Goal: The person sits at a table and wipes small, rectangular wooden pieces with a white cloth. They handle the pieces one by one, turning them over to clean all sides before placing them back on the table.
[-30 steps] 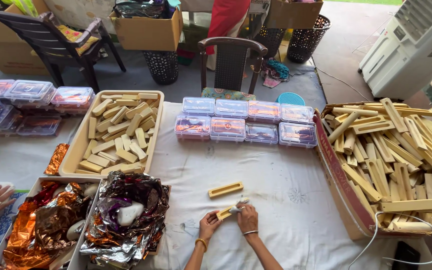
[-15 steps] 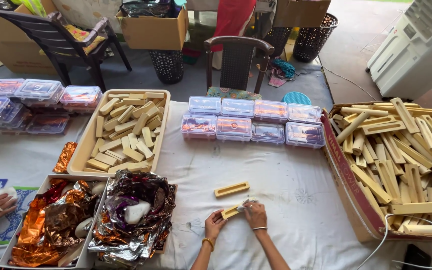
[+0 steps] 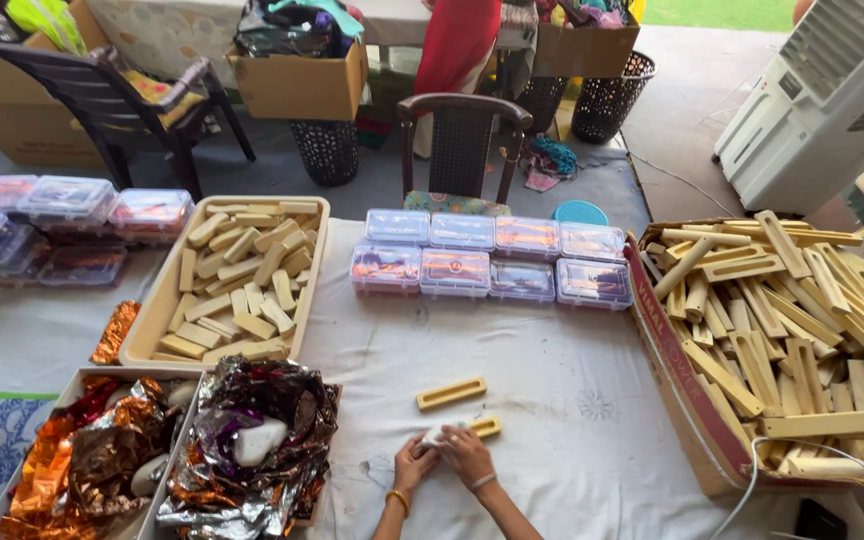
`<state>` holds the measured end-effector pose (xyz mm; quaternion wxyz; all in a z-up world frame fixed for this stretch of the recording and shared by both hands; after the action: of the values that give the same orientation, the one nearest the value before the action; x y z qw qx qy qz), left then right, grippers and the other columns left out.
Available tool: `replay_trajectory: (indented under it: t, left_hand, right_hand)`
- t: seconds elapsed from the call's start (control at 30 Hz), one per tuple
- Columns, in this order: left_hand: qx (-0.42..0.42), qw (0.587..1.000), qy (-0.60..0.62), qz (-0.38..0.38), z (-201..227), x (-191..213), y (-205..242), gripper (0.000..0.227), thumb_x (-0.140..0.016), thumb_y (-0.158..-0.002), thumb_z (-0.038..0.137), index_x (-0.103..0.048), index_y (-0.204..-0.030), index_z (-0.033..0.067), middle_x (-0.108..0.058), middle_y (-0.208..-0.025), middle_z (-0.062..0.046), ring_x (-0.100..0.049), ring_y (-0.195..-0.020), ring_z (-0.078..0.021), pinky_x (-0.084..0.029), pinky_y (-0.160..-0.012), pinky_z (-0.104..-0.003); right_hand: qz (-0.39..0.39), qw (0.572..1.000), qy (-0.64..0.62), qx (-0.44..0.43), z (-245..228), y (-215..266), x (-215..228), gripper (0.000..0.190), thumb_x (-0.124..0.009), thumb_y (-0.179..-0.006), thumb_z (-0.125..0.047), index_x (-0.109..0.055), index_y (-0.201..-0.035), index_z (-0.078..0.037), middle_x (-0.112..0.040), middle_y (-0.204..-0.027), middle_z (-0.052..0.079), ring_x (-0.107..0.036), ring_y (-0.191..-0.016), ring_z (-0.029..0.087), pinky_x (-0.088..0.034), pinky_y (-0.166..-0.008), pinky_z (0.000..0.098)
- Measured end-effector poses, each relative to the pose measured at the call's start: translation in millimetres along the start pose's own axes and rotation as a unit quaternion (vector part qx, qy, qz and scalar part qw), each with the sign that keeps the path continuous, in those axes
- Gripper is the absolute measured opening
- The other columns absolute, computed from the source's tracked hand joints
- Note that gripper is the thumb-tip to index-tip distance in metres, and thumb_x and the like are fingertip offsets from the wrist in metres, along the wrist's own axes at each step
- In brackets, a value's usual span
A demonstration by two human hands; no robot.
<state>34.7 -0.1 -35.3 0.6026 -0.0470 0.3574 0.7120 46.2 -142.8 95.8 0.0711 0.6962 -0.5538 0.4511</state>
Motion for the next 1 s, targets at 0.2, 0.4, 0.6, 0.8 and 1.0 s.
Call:
replay_trajectory:
  t: [0.2, 0.4, 0.6, 0.8, 1.0]
  left_hand:
    - [0.02, 1.0, -0.023, 0.007, 3, -6, 9, 0.044, -0.078, -0.087, 0.003, -0.067, -0.129, 0.0118, -0.076, -0.113, -0.005, -0.072, -0.098, -0.0117, -0.062, -0.08, -0.028]
    - [0.042, 0.997, -0.014, 0.069, 22, -17, 25, 0.047, -0.076, -0.087, 0.001, -0.062, -0.129, 0.0138, -0.076, -0.118, -0.007, -0.073, -0.096, -0.0145, -0.063, -0.081, -0.03]
    - [-0.004, 0.998, 0.017, 0.054, -5, -2, 5, 0.041, -0.074, -0.089, 0.0, -0.065, -0.129, 0.0023, -0.076, -0.118, -0.011, -0.073, -0.097, -0.017, -0.061, -0.081, -0.028]
    - [-0.149, 0.954, -0.235, 0.11, 35, -11, 18, 0.032, -0.076, -0.084, -0.005, -0.072, -0.116, -0.0002, -0.079, -0.11, -0.01, -0.075, -0.095, -0.0179, -0.062, -0.081, -0.031]
    - [-0.224, 0.937, -0.263, 0.048, 86, -52, 54, 0.044, -0.075, -0.082, -0.004, -0.07, -0.124, 0.0078, -0.078, -0.113, -0.007, -0.077, -0.101, -0.0183, -0.065, -0.083, -0.031]
  right_hand:
    - [0.054, 0.99, 0.067, -0.109, 72, 25, 39, 0.016, -0.079, -0.082, -0.022, -0.083, -0.098, -0.022, -0.072, -0.125, -0.002, -0.065, -0.105, 0.023, -0.056, -0.089, 0.0361]
    - [0.055, 0.988, 0.091, -0.115, 54, 26, -2, 0.022, -0.081, -0.073, -0.015, -0.075, -0.094, -0.011, -0.069, -0.125, 0.005, -0.06, -0.105, 0.032, -0.052, -0.092, 0.0401]
    - [0.062, 0.995, 0.003, -0.083, 61, 24, -28, 0.019, -0.073, -0.087, -0.005, -0.074, -0.105, -0.011, -0.073, -0.114, 0.003, -0.068, -0.11, 0.026, -0.054, -0.099, 0.0389]
    - [0.042, 0.998, -0.035, 0.038, -18, -8, 16, 0.019, -0.076, -0.086, -0.009, -0.072, -0.104, -0.009, -0.073, -0.124, 0.016, -0.067, -0.099, 0.032, -0.055, -0.085, 0.0417]
    - [0.064, 0.997, 0.015, -0.047, 55, 11, 10, 0.031, -0.071, -0.088, -0.007, -0.074, -0.119, -0.012, -0.076, -0.098, 0.012, -0.074, -0.086, 0.03, -0.06, -0.074, 0.0395]
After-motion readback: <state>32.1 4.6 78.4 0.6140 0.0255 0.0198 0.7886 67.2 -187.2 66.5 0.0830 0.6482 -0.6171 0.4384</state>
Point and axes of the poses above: each hand's wrist, its own y-axis away from the middle knuckle, its own x-axis out of the back of the hand, z = x × y, the point moved 4 cm from there along -y, towards the middle knuckle
